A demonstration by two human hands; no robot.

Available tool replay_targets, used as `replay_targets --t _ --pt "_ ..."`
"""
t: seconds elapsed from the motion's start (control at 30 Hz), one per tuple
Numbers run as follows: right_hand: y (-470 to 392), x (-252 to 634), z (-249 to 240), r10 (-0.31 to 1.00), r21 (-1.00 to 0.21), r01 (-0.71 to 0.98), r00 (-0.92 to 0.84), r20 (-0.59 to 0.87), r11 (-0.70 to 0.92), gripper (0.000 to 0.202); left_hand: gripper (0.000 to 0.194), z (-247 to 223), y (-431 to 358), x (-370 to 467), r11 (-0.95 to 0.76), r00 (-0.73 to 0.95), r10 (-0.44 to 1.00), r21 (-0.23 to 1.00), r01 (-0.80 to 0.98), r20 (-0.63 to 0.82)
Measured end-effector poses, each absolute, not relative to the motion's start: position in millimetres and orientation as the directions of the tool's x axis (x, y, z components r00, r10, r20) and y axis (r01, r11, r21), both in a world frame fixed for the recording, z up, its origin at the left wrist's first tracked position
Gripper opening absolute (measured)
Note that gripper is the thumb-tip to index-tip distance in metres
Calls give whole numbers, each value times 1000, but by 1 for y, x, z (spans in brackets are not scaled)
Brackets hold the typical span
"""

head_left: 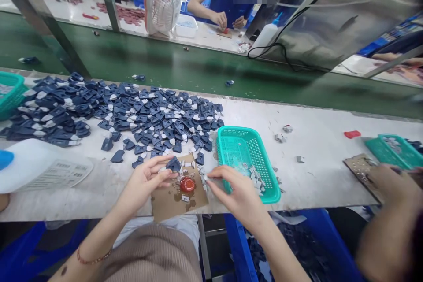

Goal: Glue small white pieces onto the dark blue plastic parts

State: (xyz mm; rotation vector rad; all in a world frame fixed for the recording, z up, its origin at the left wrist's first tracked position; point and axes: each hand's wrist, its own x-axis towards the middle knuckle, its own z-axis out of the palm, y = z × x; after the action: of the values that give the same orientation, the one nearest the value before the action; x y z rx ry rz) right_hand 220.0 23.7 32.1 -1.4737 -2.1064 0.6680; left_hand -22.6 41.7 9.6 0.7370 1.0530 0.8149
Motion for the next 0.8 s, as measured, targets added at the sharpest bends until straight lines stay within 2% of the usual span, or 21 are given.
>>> replay_targets --t 0.1,0.27,0.37,0.5,0.63,0.8 --pt "20 190 29 919 -622 707 -390 54 337 7 38 1 23 -30 518 240 851 823 -233 -468" --pt "20 174 24 906 -496 784 -423 16 374 8 38 -2 14 -37 587 262 809 755 -293 -527" --pt "20 173 26 908 -440 816 -419 0 376 11 34 -5 10 -39 575 261 817 764 -293 -514" --pt "20 170 30 909 -420 834 -414 -46 358 13 26 -10 5 -37 491 234 869 816 -305 -436" --pt "21 167 30 919 -397 848 -393 -25 352 16 20 -14 3 -36 397 189 916 865 -306 -353" --pt "19 165 28 924 -423 846 -379 -49 325 16 22 -13 3 -37 473 284 875 820 -322 -393"
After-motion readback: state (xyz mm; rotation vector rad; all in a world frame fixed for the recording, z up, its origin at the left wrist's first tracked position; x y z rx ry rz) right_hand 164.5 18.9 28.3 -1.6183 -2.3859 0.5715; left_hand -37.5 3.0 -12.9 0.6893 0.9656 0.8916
